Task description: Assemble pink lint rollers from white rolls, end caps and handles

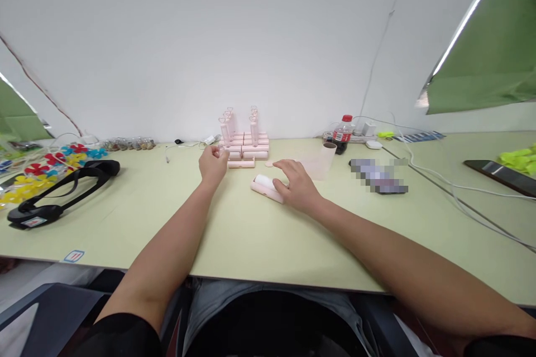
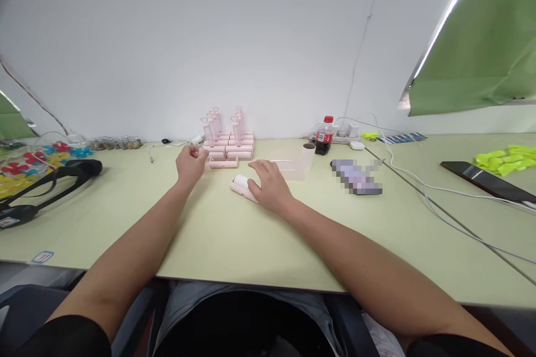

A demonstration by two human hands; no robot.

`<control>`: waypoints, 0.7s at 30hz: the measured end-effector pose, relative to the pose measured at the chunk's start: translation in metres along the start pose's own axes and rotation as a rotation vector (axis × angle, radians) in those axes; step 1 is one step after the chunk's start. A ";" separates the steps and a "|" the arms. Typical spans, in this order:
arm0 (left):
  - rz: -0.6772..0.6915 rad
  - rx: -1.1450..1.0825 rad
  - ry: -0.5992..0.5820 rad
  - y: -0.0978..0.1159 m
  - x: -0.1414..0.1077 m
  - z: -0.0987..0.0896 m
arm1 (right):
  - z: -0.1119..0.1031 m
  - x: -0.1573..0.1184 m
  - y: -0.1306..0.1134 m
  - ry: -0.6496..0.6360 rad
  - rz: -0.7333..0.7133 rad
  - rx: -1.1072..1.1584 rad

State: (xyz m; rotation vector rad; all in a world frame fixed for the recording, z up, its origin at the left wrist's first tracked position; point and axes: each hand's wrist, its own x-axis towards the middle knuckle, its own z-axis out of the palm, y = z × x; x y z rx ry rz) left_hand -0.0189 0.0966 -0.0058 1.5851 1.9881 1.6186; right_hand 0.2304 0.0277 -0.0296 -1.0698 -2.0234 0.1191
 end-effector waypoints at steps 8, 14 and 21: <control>0.172 -0.733 -0.682 0.053 -0.070 0.009 | -0.004 -0.003 -0.013 -0.119 0.004 0.198; 0.207 -0.430 -0.378 0.023 -0.033 0.005 | -0.003 -0.005 -0.011 -0.138 0.074 0.203; -0.103 0.480 -0.230 -0.024 0.017 -0.010 | -0.001 -0.007 -0.013 -0.221 0.060 0.210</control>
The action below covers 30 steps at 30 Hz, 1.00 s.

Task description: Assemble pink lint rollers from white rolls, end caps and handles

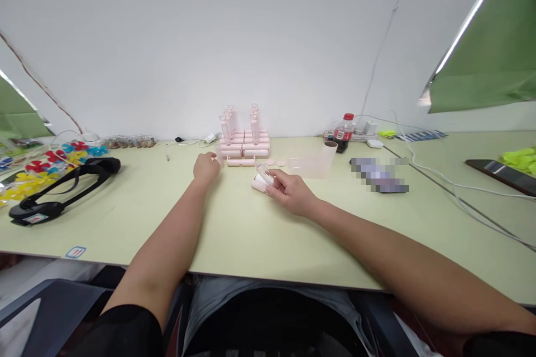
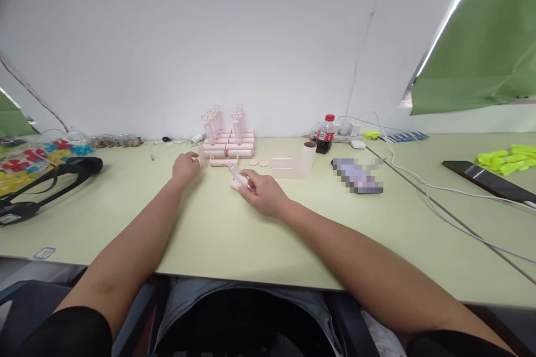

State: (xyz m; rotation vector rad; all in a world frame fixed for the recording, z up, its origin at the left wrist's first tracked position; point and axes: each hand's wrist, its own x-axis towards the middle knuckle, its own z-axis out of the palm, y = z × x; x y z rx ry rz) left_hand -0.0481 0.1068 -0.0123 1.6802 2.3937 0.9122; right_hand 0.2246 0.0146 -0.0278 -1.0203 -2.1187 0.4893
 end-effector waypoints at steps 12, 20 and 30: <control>-0.046 0.085 -0.155 -0.012 0.003 0.004 | 0.001 0.001 0.003 0.086 -0.009 0.125; 0.002 -0.164 -0.273 0.011 -0.015 -0.010 | -0.001 0.004 0.000 0.347 -0.005 0.200; 0.349 -1.052 -1.091 0.058 -0.076 -0.005 | -0.004 0.009 0.002 0.335 0.178 0.750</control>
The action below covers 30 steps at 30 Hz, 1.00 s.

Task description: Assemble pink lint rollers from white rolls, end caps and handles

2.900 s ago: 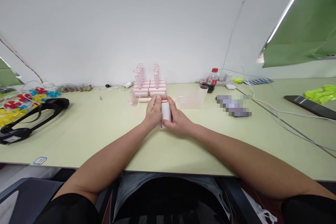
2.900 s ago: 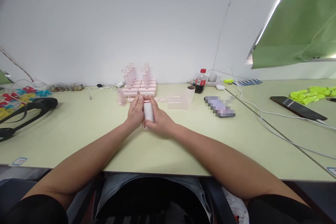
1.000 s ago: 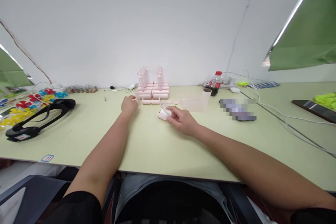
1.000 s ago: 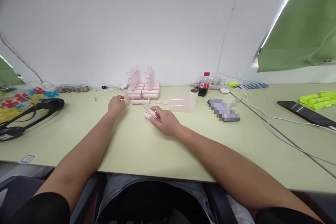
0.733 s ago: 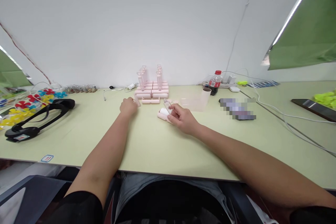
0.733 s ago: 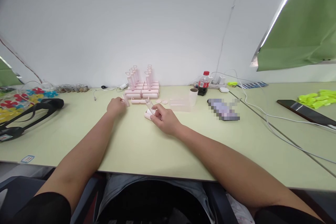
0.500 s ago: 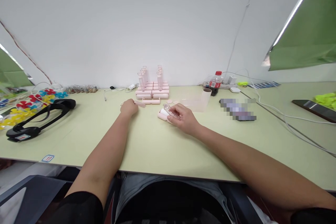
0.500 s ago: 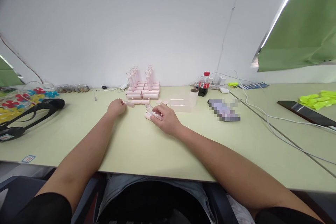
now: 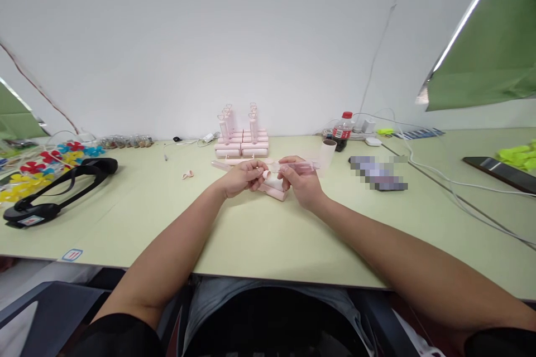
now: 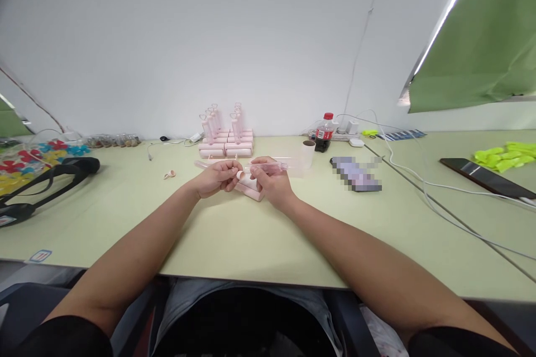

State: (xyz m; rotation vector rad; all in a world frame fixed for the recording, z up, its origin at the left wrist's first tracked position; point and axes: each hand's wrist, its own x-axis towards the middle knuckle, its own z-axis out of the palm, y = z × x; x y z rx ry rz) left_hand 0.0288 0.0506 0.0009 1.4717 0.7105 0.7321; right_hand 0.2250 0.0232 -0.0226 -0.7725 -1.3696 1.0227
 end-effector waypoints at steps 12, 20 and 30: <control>0.057 -0.122 -0.020 0.001 0.000 0.006 | -0.001 -0.001 -0.004 -0.091 0.129 0.108; 0.058 0.206 -0.164 0.000 -0.005 0.011 | -0.004 0.001 -0.010 -0.107 0.187 0.204; 0.043 0.140 -0.235 -0.004 -0.004 0.007 | -0.004 0.001 -0.009 -0.212 0.191 0.251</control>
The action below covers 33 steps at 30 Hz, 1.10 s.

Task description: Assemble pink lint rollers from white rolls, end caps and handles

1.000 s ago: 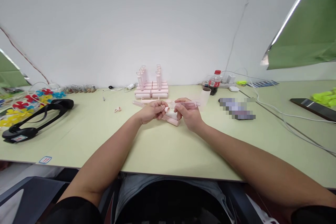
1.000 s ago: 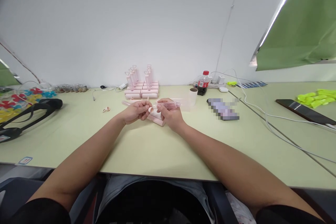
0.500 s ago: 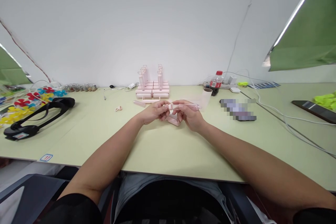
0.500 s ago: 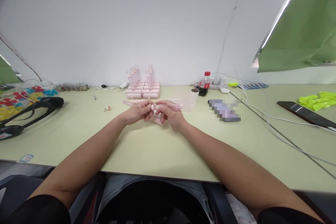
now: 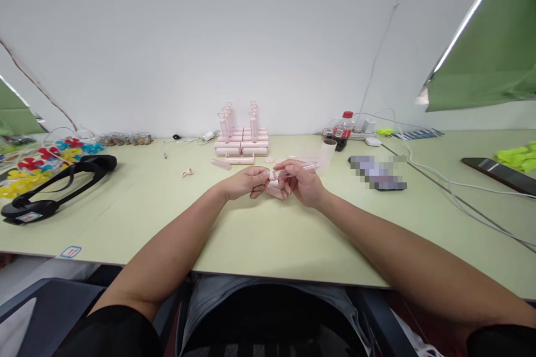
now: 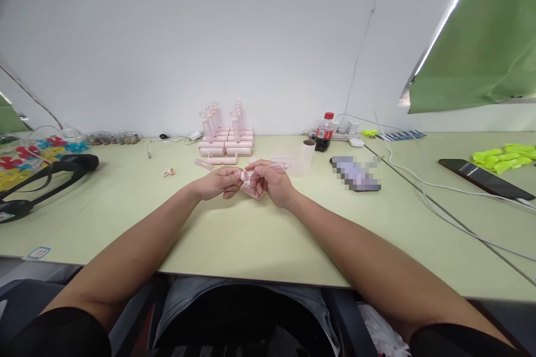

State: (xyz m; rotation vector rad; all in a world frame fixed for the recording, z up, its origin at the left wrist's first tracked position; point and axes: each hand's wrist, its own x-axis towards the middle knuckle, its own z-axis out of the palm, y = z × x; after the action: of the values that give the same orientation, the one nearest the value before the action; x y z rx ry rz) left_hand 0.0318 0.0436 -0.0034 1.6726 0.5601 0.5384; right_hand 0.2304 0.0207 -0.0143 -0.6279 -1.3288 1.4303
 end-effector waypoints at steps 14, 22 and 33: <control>-0.044 -0.055 -0.038 0.006 -0.002 0.005 | -0.001 -0.003 0.001 -0.024 -0.034 -0.063; -0.018 -0.195 0.040 0.002 0.005 0.016 | 0.003 -0.004 0.000 0.055 -0.093 -0.086; -0.027 0.017 0.062 -0.004 0.002 0.006 | 0.001 0.001 0.006 0.073 -0.049 -0.170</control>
State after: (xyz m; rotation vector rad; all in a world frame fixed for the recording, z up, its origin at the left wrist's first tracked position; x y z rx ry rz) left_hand 0.0369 0.0410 -0.0079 1.6668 0.6326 0.5687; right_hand 0.2272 0.0220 -0.0199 -0.7474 -1.4080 1.2518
